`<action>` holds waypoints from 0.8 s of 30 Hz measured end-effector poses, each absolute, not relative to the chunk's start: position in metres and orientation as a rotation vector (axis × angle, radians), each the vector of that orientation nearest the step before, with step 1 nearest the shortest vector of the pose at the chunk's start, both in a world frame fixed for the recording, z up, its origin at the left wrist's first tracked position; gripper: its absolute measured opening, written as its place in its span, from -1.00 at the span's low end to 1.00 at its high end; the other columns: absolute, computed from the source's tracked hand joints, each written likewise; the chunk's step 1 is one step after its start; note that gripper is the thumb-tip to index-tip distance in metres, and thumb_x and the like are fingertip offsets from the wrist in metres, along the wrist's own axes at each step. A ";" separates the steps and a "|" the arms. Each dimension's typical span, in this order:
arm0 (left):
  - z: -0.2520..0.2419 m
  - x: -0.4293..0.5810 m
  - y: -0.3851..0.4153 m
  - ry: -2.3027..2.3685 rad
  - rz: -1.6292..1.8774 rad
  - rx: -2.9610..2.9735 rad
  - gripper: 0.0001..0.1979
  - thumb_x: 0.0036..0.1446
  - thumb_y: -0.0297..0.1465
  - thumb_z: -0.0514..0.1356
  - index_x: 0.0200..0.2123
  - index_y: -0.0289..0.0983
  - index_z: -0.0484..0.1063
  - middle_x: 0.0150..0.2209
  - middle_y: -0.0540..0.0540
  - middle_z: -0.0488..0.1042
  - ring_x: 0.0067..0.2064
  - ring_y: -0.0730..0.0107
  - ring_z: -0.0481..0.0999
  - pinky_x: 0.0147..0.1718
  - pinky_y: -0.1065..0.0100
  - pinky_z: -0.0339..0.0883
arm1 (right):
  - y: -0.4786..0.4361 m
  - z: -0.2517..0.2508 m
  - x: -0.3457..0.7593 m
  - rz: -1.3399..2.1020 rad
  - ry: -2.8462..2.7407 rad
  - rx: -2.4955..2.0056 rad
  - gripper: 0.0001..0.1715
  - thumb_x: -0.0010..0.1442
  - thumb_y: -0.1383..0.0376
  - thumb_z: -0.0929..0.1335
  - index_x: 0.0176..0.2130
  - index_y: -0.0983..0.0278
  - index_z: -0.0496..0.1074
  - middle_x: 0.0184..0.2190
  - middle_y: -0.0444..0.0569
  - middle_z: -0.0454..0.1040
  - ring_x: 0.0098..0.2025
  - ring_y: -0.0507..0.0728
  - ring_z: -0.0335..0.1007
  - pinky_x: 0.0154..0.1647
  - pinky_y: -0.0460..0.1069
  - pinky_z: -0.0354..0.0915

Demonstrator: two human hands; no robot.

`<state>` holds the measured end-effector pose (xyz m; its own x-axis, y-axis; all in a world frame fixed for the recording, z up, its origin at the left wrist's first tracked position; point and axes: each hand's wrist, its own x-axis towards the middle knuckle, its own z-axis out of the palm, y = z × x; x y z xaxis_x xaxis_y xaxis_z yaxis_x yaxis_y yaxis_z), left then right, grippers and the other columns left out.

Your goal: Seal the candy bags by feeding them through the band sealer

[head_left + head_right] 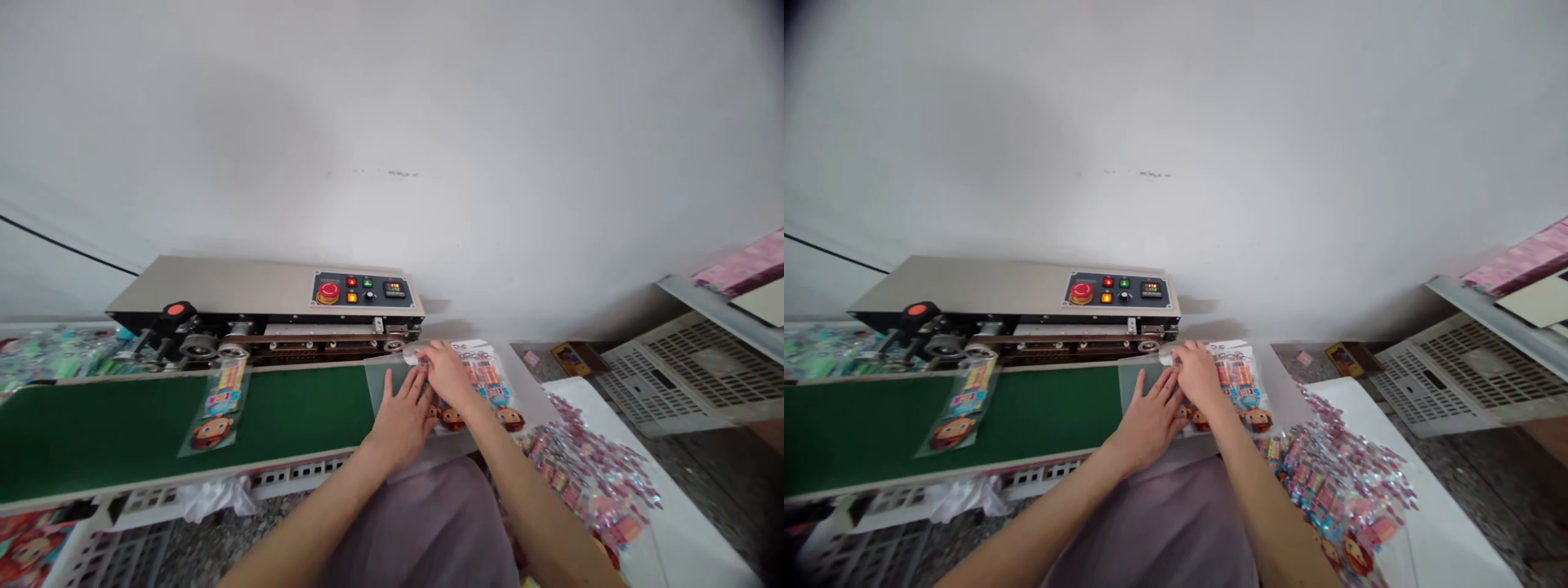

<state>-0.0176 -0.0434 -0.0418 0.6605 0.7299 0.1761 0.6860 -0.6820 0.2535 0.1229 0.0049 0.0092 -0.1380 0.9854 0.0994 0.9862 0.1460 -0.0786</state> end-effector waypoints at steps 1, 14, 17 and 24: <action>-0.043 -0.018 -0.044 1.186 0.408 2.712 -0.41 0.42 -0.11 -0.12 0.39 -0.25 0.11 0.46 -0.24 -0.04 0.46 0.02 -0.04 0.31 -0.41 -0.17 | -0.002 0.011 0.128 -0.033 -2.292 -1.965 -0.56 0.23 0.50 0.22 -0.04 0.24 0.55 -0.07 0.04 0.53 0.01 0.20 0.33 0.06 0.04 0.19; -0.027 -0.073 -0.043 1.600 0.347 2.624 -0.48 0.39 -0.23 -0.04 0.29 -0.33 0.31 0.38 -0.33 0.16 0.40 -0.14 0.11 0.32 -0.38 -0.20 | -0.072 -0.021 0.123 -0.369 -2.160 -2.051 -0.56 0.40 0.26 0.20 0.18 0.20 0.43 0.29 0.03 0.34 0.35 0.41 0.07 0.35 0.43 -0.21; -0.017 -0.070 -0.042 1.561 0.369 2.618 -0.51 0.40 -0.25 -0.06 0.26 -0.33 0.34 0.35 -0.31 0.22 0.39 -0.10 0.15 0.33 -0.35 -0.22 | -0.062 -0.012 0.113 -0.305 -2.139 -2.033 -0.53 0.38 0.35 0.18 0.19 0.21 0.42 0.24 0.05 0.40 0.31 0.38 0.13 0.35 0.40 -0.19; -0.022 -0.026 -0.040 1.100 0.390 2.711 -0.46 0.44 -0.18 -0.12 0.35 -0.30 0.18 0.42 -0.26 0.07 0.46 0.09 -0.05 0.34 -0.31 -0.14 | -0.007 0.003 0.119 0.070 -2.086 -1.940 -0.47 0.25 0.51 0.17 0.03 0.24 0.53 -0.03 0.04 0.53 0.04 0.17 0.35 0.06 0.00 0.24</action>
